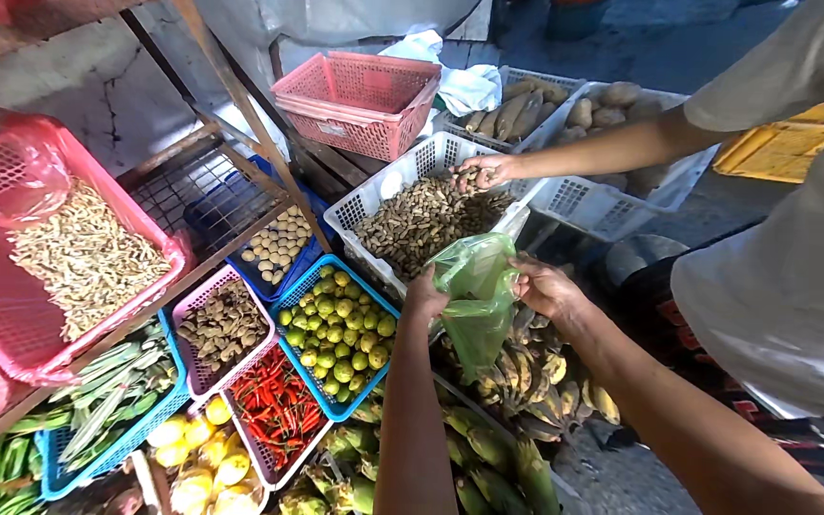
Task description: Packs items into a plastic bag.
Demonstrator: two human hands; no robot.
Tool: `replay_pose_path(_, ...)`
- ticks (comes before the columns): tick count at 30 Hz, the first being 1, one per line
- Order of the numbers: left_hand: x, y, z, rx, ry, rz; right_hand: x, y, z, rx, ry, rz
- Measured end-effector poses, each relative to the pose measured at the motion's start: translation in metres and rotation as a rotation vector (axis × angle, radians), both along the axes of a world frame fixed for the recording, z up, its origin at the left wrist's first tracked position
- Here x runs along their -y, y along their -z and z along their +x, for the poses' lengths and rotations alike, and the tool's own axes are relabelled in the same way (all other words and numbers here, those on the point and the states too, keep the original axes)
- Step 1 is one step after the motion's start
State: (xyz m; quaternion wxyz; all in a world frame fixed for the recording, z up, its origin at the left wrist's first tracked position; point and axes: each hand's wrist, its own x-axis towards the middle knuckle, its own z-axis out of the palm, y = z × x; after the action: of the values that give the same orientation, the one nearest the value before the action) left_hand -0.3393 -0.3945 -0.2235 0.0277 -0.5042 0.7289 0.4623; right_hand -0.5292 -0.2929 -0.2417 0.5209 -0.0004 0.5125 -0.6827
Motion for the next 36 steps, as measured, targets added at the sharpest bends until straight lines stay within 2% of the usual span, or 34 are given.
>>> replay_pose_path(36, 0.0002, -0.0003, 0.0007, 0.006, 0.026, -0.027, -0.0047, 0.0032, 0.0024, -0.011, -0.018, 0.007)
